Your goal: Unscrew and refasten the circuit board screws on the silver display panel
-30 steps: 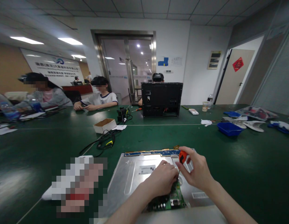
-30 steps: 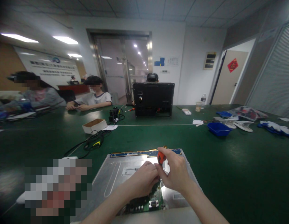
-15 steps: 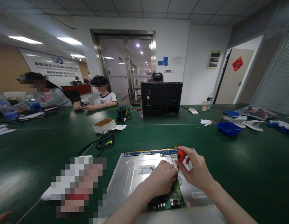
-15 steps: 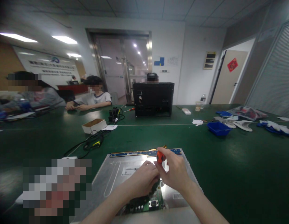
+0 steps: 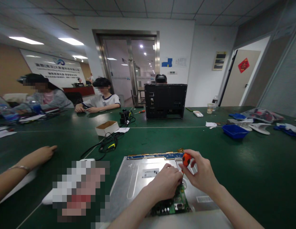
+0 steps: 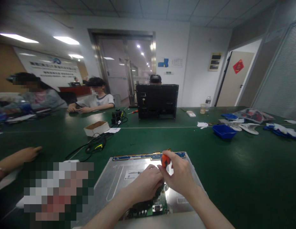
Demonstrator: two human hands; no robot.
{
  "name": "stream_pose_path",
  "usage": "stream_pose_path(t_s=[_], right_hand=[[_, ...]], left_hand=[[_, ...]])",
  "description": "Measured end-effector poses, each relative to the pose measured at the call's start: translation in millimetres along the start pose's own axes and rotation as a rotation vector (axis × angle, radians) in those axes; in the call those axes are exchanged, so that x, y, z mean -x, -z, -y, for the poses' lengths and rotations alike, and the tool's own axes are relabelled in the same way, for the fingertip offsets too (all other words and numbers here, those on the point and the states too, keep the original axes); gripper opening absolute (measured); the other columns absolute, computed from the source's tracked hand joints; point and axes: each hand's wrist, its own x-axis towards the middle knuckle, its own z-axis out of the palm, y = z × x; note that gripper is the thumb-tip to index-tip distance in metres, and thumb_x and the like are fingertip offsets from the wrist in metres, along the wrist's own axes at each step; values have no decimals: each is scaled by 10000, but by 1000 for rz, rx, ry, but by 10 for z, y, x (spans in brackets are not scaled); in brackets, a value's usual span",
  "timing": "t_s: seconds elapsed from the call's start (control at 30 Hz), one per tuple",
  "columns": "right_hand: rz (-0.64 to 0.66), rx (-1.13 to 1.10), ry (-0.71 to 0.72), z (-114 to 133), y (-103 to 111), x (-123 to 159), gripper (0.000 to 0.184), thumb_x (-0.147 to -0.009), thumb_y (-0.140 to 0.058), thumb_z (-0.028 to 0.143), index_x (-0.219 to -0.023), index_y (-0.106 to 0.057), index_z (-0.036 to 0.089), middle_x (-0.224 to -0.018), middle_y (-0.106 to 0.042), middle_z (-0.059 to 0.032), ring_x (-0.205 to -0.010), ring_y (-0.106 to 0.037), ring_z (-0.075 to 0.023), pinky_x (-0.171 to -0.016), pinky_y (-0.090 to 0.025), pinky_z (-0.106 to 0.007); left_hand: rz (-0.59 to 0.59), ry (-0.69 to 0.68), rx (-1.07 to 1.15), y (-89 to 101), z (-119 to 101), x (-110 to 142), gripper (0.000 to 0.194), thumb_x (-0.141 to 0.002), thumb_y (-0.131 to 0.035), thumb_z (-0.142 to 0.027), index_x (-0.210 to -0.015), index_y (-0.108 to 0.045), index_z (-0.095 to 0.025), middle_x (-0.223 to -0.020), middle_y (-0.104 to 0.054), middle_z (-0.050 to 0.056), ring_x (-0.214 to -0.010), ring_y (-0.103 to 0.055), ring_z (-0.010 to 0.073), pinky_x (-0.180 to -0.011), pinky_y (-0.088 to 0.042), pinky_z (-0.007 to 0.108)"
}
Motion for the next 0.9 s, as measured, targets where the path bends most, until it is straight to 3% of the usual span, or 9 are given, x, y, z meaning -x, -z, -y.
stream_pose_path(t_s=[0.3,0.9], right_hand=[[-13,25,-10,-37,-16,7,281,-1015,-532,413,-1170,-509,180,-730,-668,-1,-471,-591,-115,-473,-479,-205],[-24,-6,-76,-19,-49,15,311,-1022,-521,457,-1204,-473,210,-684,-669,22,-434,-598,-121,-426,-480,-214]], left_hand=[[0,-9,-31,20,-8,-1,76,-898,-570,-126,-868,-625,-170,-908,-723,60,-865,-674,234,-861,-467,378],[1,4,-44,60,-30,13,76,-902,-569,-128,-887,-629,-172,-958,-724,77,-933,-674,254,-887,-455,379]])
